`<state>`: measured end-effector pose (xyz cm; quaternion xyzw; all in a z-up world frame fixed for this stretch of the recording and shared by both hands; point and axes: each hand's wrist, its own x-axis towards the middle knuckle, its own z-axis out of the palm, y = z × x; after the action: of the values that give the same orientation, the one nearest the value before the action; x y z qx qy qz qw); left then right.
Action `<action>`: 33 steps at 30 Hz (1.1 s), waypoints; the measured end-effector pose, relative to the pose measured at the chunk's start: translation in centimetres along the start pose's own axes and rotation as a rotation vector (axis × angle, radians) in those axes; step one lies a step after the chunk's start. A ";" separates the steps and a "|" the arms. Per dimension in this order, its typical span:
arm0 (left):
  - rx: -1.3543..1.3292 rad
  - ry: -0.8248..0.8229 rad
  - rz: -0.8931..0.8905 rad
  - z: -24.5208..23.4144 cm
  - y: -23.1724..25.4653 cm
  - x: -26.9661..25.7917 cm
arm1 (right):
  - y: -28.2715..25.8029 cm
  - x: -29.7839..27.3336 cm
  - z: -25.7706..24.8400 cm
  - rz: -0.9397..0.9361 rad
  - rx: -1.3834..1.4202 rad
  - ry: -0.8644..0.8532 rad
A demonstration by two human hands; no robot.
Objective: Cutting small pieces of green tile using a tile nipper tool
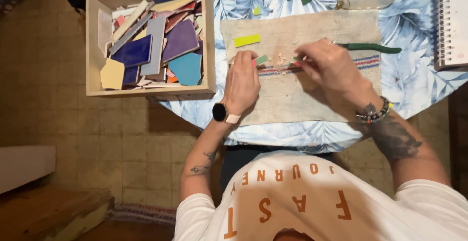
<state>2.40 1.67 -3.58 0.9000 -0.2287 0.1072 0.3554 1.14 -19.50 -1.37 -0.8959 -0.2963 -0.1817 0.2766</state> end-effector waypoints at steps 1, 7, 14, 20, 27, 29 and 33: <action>-0.062 -0.034 0.011 0.3 0.0 0.2 | 0.5 -0.1 -0.2 0.038 0.008 -0.023; -0.365 -0.123 -0.096 1.1 -0.3 3.1 | 1.6 2.0 -1.4 0.176 0.220 -0.083; -0.356 -0.156 -0.076 2.7 0.5 5.4 | 3.2 2.5 -1.6 0.173 0.252 -0.066; -0.096 -0.204 -0.052 5.6 1.4 7.9 | 6.8 1.9 -1.6 0.175 -0.053 -0.156; 0.187 -0.139 0.083 6.7 1.2 7.6 | 7.3 3.2 -2.9 0.239 -0.100 -0.276; 0.254 -0.092 0.093 5.8 1.7 7.4 | 9.4 4.5 -2.5 0.184 -0.163 -0.233; 0.214 -0.186 0.090 3.7 3.3 6.0 | 12.6 7.7 -0.8 0.293 -0.224 -0.189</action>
<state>6.12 -5.01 -2.12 0.9276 -0.2878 0.0630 0.2297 14.80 -25.12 -1.83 -0.9677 -0.1652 -0.0863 0.1699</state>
